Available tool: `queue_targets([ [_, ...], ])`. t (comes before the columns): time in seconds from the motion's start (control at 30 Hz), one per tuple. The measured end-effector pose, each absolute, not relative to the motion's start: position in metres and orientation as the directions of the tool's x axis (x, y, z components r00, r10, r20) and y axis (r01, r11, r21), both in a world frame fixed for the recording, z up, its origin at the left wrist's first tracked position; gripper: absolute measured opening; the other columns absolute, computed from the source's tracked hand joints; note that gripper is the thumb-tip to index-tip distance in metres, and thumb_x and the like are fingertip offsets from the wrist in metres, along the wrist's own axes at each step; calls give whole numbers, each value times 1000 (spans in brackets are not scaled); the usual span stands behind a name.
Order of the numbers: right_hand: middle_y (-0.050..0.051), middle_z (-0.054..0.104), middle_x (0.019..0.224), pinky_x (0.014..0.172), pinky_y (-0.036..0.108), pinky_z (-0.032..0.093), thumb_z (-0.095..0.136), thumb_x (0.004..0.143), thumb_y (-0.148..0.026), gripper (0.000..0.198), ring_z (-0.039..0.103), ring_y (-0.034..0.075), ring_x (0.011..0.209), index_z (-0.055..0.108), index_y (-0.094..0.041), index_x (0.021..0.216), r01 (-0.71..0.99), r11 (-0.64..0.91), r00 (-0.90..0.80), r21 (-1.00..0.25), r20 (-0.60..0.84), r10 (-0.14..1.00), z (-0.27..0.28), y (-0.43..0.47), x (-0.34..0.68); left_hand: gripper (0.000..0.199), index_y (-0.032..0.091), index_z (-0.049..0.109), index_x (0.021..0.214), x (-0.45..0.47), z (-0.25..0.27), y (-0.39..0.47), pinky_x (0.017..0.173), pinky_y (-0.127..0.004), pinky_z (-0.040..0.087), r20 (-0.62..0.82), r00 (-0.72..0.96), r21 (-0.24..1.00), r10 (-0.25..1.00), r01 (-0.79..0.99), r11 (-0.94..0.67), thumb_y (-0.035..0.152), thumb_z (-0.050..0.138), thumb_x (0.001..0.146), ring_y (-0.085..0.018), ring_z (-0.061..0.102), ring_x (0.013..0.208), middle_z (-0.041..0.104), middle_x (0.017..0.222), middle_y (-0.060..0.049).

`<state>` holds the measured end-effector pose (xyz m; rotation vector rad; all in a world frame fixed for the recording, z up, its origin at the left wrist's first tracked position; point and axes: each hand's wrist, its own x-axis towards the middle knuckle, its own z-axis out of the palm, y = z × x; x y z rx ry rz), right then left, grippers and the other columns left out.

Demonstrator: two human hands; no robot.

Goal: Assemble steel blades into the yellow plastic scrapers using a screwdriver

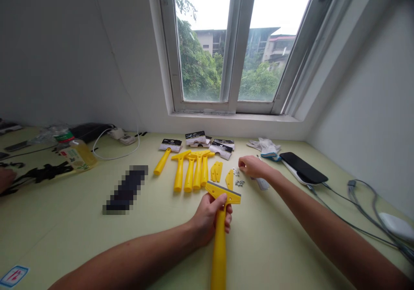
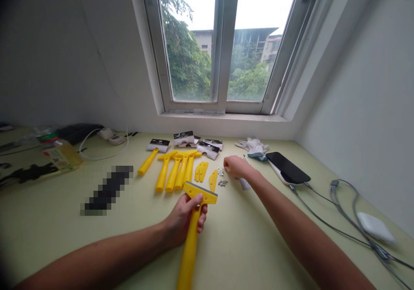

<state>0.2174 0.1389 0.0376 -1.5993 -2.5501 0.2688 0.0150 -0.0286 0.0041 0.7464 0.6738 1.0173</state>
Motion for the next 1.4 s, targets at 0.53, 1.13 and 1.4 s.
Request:
queue_targets([
  [0.53, -1, 59, 71, 61, 22, 37, 58, 79, -22, 9, 51, 10, 66, 61, -19, 72, 502, 694, -769, -516, 99, 631, 85, 24, 181, 24, 14, 51, 87, 14, 7, -29, 35, -17, 39, -89, 337, 825, 937, -503, 259, 38, 55, 88, -7, 48, 43, 55, 68, 0],
  [1.13, -5, 53, 70, 56, 23, 37, 67, 71, -20, 28, 46, 9, 62, 46, -19, 89, 314, -4, -744, -949, -249, 620, 59, 43, 180, 25, 15, 50, 90, 14, 8, -32, 36, -18, 43, -125, 346, 839, 930, -463, 285, 38, 58, 85, -7, 49, 43, 57, 67, 0],
  [1.4, -3, 59, 69, 61, 25, 44, 68, 68, -18, 32, 56, 11, 62, 53, -16, 95, 245, -98, -727, -965, -250, 640, 58, 44, 181, 29, 17, 44, 93, 11, 12, -24, 37, -19, 42, -136, 386, 873, 912, -389, 295, 42, 57, 86, -9, 51, 45, 57, 70, 1],
])
